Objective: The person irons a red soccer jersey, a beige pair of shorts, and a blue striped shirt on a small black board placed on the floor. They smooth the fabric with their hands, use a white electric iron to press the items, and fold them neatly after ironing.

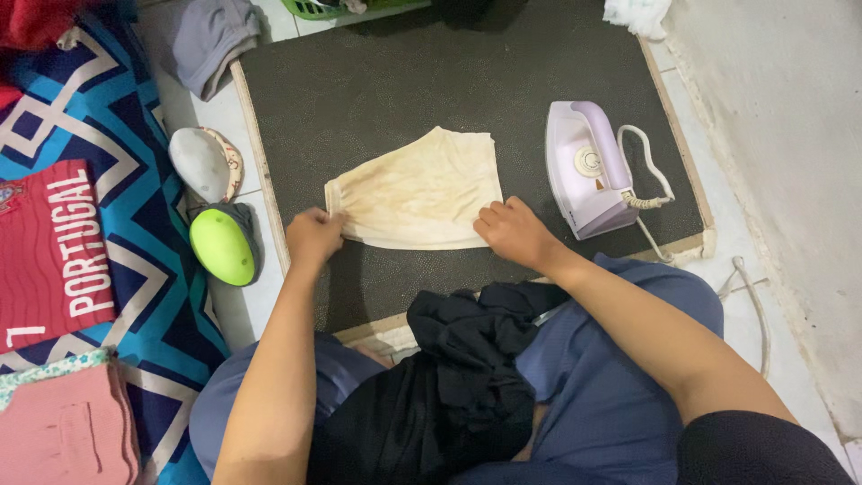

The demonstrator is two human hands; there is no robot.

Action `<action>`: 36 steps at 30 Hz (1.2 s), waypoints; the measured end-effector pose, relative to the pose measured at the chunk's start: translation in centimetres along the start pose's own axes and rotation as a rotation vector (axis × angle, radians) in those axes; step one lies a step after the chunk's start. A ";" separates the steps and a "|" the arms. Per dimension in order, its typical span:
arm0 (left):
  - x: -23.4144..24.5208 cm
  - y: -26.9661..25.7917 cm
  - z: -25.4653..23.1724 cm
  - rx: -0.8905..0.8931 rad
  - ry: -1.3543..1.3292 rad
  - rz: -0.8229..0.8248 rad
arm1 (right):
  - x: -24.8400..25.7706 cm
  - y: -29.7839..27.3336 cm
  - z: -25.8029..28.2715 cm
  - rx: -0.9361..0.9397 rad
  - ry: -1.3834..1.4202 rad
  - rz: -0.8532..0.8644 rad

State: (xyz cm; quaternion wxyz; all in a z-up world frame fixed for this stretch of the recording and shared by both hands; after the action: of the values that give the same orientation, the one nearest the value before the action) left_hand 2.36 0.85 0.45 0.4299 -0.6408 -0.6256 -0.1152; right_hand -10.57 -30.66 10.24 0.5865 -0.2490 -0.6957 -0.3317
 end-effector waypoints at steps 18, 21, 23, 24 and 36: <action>0.5 0.6 -0.6 -0.089 0.057 -0.121 | 1.7 -1.1 -1.8 -0.216 0.233 -0.060; 0.7 0.8 -1.2 -0.150 0.141 -0.145 | 6.2 -3.0 -7.4 -0.560 -0.574 -0.347; 0.3 0.2 -1.1 -0.136 0.182 -0.120 | 6.5 -5.3 -13.2 -0.874 -0.557 -0.287; 0.3 0.4 -1.3 -0.103 0.184 -0.092 | 5.5 -6.5 -16.0 -1.008 -0.369 -0.207; 0.1 0.4 -1.5 0.019 0.060 -0.029 | 0.8 -8.0 -19.2 -1.227 0.183 0.043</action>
State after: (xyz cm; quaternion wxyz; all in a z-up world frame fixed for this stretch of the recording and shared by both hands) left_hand 3.27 -0.03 1.28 0.4527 -0.6239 -0.6226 -0.1348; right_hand -4.13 -50.37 11.43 0.4005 -0.5252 -0.3199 -0.6793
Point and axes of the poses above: each hand's wrist, its own y-axis towards the middle knuckle, its own x-axis out of the back of the hand, z = x × y, the point moved 8 cm from there along y, towards the middle knuckle, and after that the axes turned 5 degrees about x, right-handed, at the moved point
